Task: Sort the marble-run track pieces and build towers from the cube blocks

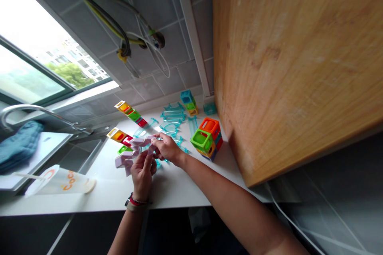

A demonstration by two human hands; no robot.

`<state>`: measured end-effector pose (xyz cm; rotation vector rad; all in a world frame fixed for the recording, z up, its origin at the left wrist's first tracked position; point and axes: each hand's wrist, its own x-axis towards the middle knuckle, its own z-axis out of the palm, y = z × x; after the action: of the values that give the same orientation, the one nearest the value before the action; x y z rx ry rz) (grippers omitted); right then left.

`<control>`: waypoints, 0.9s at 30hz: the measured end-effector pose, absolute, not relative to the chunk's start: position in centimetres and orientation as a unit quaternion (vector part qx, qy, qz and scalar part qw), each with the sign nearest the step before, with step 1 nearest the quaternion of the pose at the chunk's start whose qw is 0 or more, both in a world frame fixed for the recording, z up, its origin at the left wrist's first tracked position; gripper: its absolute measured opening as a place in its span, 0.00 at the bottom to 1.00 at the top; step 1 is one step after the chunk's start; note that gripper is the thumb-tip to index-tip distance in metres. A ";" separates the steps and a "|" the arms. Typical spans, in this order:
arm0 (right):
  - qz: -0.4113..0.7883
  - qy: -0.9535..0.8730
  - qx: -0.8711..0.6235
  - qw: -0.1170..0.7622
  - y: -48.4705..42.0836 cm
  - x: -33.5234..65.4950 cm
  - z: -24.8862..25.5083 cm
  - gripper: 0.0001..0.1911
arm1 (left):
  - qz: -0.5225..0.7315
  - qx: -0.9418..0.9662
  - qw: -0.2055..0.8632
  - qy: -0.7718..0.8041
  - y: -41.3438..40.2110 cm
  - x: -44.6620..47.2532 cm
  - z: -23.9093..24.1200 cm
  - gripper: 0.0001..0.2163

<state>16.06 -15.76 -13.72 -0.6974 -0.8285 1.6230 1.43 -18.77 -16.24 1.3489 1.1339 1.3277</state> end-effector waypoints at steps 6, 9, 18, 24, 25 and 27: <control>0.639 -0.343 -0.322 0.608 -15.7 15.7 -14.2 0.17 | 0.531 0.556 0.446 0.458 -18.7 1.5 -16.1 0.16; 0.597 -0.363 -0.334 0.633 -15.9 16.1 -14.0 0.17 | 0.537 0.557 0.441 0.456 -18.7 1.3 -16.3 0.18; 0.644 -0.385 -0.266 0.604 -16.3 16.6 -13.4 0.29 | 0.542 0.548 0.447 0.454 -18.8 1.2 -16.2 0.19; 0.599 -0.429 -0.264 0.622 -16.2 16.3 -13.8 0.29 | 0.546 0.546 0.429 0.469 -18.7 1.2 -16.2 0.18; 0.584 -0.443 -0.275 0.622 -16.3 16.2 -13.8 0.29 | 0.546 0.545 0.425 0.474 -18.7 1.2 -16.2 0.18; 0.549 -0.473 -0.302 0.620 -16.5 16.0 -13.9 0.29 | 0.545 0.545 0.421 0.479 -18.7 1.2 -16.3 0.18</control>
<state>16.05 -16.48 -13.87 -0.6941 -1.0887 1.2617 1.17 -18.72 -16.28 1.3648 1.2003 1.3642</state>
